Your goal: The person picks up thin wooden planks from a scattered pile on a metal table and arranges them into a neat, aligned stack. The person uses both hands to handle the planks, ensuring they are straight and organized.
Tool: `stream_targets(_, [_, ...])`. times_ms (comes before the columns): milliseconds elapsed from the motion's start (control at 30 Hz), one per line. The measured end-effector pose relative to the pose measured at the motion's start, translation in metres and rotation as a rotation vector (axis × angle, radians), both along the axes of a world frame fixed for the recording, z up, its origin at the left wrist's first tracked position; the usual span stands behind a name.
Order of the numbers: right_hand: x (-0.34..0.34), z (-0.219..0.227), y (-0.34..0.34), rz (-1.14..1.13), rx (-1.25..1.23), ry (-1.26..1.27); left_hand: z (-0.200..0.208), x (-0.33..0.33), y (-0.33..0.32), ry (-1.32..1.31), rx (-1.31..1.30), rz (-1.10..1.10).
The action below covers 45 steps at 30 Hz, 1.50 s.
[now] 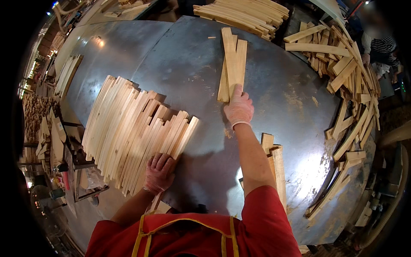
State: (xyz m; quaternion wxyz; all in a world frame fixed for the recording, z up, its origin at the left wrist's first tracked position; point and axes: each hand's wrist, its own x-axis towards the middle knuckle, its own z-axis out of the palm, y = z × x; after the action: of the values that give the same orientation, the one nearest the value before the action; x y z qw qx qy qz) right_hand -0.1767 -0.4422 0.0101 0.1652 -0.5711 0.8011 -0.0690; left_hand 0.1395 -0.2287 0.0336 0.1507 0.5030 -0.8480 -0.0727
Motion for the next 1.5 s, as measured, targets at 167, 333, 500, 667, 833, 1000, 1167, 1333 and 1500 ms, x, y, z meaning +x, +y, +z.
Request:
stream_targets(167, [-0.064,-0.003,0.032,-0.025,-0.102,-0.325,-0.019,0.013,0.011,-0.007,-0.037,0.008])
stream_targets(333, [-0.044,0.035,0.172,-0.229,-0.07,-1.394,-0.02,0.013,0.022,-0.049,0.011,0.036])
stream_targets(500, [0.072,0.018,0.334,-0.362,0.174,-1.606,-0.025,0.024,0.033,-0.089,-0.055,-0.06])
stream_targets(667, [0.205,-0.027,0.411,-0.208,0.44,-1.292,-0.043,0.018,0.046,-0.09,-0.051,-0.031])
stream_targets(833, [0.198,-0.028,0.399,0.287,0.335,-0.732,-0.05,0.032,0.071,-0.118,-0.065,-0.109])
stream_targets(1000, [0.102,-0.013,0.389,0.005,0.166,-0.748,-0.053,0.039,0.073,-0.128,-0.049,-0.077])
stream_targets(1167, [0.06,-0.017,0.37,-0.049,0.128,-0.711,-0.054,0.035,0.065,-0.143,0.01,-0.113])
stream_targets(1333, [0.076,-0.027,0.385,0.019,0.049,-0.664,-0.027,0.013,0.067,-0.372,0.125,-0.064])
stream_targets(1500, [-0.008,0.004,0.417,0.046,-0.377,-0.299,-0.03,-0.031,0.111,-0.535,0.095,-0.196])
